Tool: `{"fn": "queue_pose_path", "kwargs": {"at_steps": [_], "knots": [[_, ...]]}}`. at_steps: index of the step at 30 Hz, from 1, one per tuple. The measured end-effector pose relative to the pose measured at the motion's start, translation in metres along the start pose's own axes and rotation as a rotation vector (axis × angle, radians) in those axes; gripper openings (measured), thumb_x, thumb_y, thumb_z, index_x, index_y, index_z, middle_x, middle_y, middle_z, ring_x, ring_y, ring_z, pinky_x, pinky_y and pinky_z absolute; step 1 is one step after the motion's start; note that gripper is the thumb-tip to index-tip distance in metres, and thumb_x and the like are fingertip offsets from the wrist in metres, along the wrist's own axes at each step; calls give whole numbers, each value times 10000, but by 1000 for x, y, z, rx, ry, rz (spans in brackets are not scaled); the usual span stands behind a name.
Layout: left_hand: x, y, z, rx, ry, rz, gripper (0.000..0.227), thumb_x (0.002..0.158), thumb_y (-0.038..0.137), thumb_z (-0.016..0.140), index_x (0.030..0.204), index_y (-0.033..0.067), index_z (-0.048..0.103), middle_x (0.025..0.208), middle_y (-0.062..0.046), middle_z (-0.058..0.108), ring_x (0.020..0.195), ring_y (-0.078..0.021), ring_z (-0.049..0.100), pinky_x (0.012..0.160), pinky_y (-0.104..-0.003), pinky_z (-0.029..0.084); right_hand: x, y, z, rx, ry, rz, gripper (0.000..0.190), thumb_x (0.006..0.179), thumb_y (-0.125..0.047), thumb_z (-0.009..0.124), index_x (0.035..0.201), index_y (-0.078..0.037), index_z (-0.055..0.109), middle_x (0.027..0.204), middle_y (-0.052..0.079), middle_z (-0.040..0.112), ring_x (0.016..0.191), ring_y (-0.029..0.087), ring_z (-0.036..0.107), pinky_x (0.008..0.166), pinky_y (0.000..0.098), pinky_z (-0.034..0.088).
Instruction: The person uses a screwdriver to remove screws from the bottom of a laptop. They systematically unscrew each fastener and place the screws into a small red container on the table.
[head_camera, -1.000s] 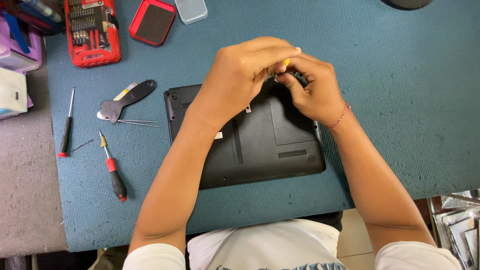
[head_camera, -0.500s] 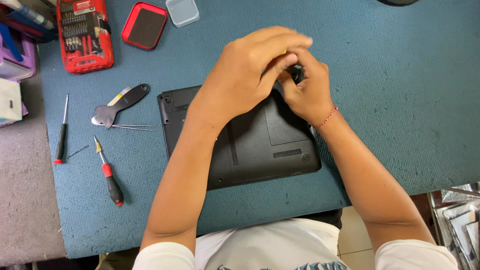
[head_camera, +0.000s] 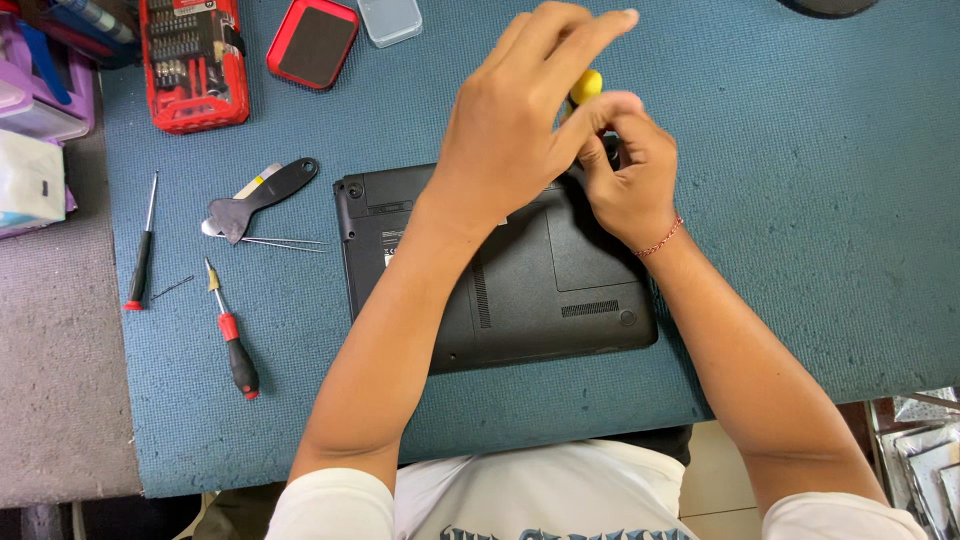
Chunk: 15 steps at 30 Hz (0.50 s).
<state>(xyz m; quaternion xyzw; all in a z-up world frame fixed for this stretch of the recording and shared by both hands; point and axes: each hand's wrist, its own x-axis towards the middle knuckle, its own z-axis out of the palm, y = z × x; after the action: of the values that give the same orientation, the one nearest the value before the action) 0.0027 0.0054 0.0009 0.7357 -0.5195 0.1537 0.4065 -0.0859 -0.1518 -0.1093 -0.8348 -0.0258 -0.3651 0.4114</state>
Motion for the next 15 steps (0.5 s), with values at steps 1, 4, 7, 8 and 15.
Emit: {"fn": "queue_pose_path", "kwargs": {"at_steps": [1, 4, 7, 8, 15], "knots": [[0, -1, -5, -1, 0, 1, 395, 1088, 325, 720, 1389, 133, 550, 1189, -38, 597, 1035, -240, 625, 834, -375, 564, 3, -7, -1, -2, 1, 0, 275, 1084, -200, 643, 899, -3, 592, 836, 81, 558, 741, 191, 480, 659, 351, 397], [2, -4, -16, -284, -145, 95, 432, 989, -171, 571, 1337, 80, 622, 1304, -127, 684, 1242, -318, 669, 1046, -388, 531, 7, -21, -5, 57, -63, 21, 238, 1128, -138, 526, 1285, 14, 622, 1053, 83, 689, 907, 190, 649, 845, 332, 522], [2, -3, -14, -135, -39, 99, 153, 1014, 11, 656, 1150, 75, 685, 1010, -61, 683, 904, -270, 636, 772, -382, 510, 4, -24, -2, 70, -80, 2, 291, 1121, -79, 504, 1374, 48, 572, 1201, 135, 699, 1058, 227, 677, 974, 358, 541], [3, 1, -13, -70, -22, 33, 125, 974, 155, 719, 1086, 109, 690, 947, -32, 590, 851, -231, 604, 685, -373, 485, 8, -30, -2, 36, -84, -36, 235, 1077, -122, 596, 1257, 28, 586, 1115, 119, 659, 937, 220, 607, 850, 358, 498], [2, 5, -6, -118, -66, 83, 308, 1017, 241, 737, 1262, 79, 641, 1153, -68, 622, 1035, -272, 607, 848, -385, 548, 12, -31, -1, 77, 0, -47, 168, 876, 139, 629, 891, -25, 662, 947, 89, 625, 888, 235, 557, 790, 352, 466]]}}
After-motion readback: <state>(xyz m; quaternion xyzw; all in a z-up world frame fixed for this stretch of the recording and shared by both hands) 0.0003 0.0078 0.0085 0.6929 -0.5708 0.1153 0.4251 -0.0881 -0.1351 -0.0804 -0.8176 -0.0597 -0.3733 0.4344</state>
